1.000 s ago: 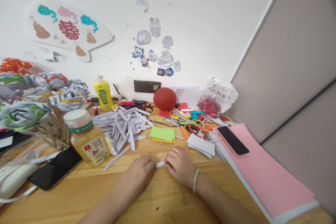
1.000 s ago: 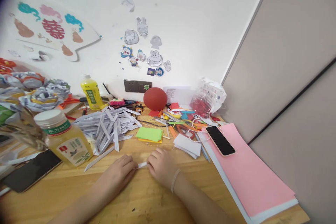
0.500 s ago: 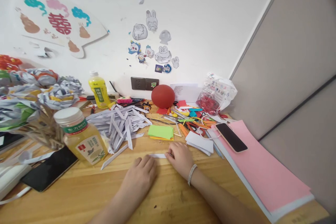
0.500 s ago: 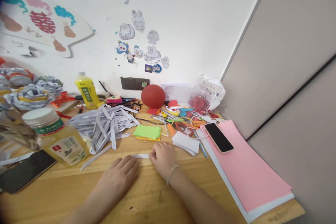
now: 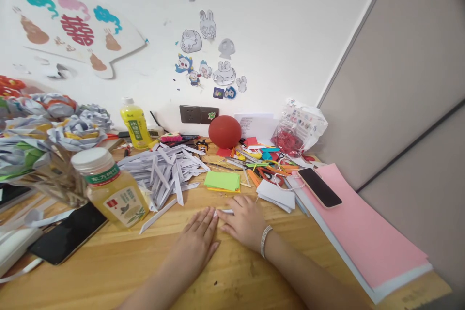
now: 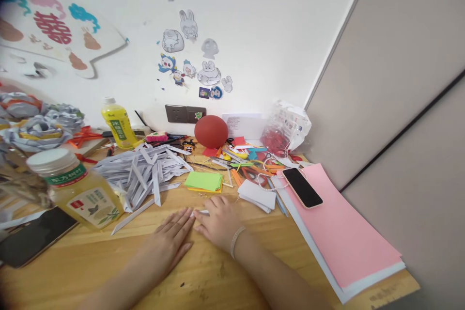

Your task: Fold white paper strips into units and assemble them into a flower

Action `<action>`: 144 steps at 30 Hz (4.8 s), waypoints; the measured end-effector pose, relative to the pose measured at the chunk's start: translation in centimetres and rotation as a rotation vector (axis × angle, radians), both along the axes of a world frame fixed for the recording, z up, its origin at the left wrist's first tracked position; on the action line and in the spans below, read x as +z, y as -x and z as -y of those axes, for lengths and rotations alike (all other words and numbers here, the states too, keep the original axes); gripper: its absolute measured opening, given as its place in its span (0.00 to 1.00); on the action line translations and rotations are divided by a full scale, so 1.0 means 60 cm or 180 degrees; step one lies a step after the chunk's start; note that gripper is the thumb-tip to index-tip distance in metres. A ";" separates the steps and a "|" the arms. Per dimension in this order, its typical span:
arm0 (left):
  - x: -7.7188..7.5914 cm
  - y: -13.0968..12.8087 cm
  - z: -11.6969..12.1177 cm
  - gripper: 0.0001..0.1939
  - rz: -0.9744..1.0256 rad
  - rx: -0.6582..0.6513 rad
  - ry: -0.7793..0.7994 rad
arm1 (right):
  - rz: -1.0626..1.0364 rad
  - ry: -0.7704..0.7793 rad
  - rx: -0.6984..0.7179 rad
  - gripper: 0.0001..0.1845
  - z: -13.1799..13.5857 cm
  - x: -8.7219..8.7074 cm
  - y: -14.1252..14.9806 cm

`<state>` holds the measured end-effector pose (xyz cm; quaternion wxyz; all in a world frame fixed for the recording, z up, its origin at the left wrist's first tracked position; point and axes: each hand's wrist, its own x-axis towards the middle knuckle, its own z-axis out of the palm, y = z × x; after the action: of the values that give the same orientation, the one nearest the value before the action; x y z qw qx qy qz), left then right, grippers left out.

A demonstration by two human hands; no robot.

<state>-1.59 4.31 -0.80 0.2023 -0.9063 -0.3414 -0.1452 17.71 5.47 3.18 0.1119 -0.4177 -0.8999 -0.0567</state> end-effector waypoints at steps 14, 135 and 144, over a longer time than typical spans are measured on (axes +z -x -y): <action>0.003 -0.001 0.006 0.22 0.0066 0.0114 0.0193 | 0.0177 0.0628 -0.0425 0.16 0.022 0.034 -0.060; -0.008 0.110 -0.085 0.17 0.0289 0.1132 -0.0625 | -0.0673 0.0192 -0.0162 0.06 -0.013 -0.010 -0.052; 0.034 0.106 -0.061 0.23 0.0820 0.0810 0.0375 | -0.0617 0.0144 -0.0172 0.06 -0.014 -0.017 -0.056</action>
<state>-7.92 7.97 1.24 0.1202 -0.8401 -0.4842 -0.2130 21.09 6.34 2.13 0.1874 -0.4478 -0.8743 0.0012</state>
